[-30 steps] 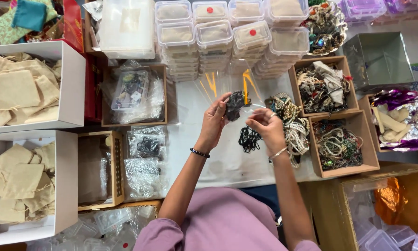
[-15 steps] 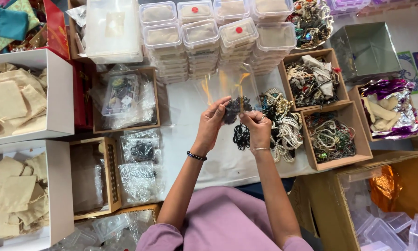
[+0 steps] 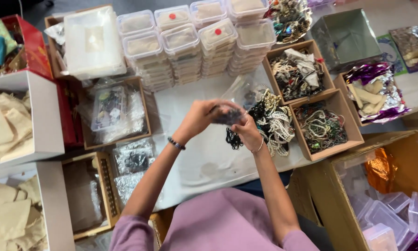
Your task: The person sorts through a pile of necklaces and bracelets on a table, then places selected items into small clear plastic bags. They seal the bags and set them aside, repeating the process with different jewelry pieces.
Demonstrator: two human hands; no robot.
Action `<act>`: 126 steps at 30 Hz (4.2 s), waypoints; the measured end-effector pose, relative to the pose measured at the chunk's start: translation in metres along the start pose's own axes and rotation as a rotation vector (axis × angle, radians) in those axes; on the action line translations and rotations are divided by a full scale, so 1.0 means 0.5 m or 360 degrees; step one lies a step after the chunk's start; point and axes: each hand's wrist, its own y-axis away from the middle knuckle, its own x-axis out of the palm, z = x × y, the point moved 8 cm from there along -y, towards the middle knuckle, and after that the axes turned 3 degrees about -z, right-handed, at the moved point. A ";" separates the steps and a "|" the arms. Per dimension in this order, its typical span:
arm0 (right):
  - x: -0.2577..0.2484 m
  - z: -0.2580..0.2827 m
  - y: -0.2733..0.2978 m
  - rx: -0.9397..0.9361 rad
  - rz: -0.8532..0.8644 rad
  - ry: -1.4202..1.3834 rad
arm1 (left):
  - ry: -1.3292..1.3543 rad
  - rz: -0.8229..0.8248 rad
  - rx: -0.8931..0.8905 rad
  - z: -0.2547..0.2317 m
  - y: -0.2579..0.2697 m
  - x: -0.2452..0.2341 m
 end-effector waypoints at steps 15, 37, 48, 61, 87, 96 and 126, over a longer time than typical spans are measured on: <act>-0.022 0.024 -0.004 0.0453 -0.0251 0.0572 | 0.2795 0.0300 -0.0528 0.174 0.094 0.136; -0.036 -0.070 -0.031 0.0516 0.0087 0.0355 | 0.1099 0.0330 -0.0410 0.141 0.081 0.047; -0.157 -0.183 -0.147 0.0422 -0.0055 0.1031 | 0.0686 -0.0234 -0.0160 0.358 0.068 0.016; -0.061 -0.210 0.005 -0.0961 0.0465 0.2727 | -0.0948 -0.0186 0.0296 0.419 0.222 0.105; -0.286 -0.343 -0.078 -0.0012 -0.0473 0.1810 | -0.0265 -0.0736 -0.0620 0.477 0.163 0.065; -0.216 -0.275 -0.094 0.0189 -0.0777 0.1623 | -0.0013 -0.0676 -0.1081 0.514 0.143 0.079; -0.140 -0.289 -0.167 0.0905 -0.0212 0.0521 | 0.1539 -0.0972 -0.1023 0.503 0.170 0.107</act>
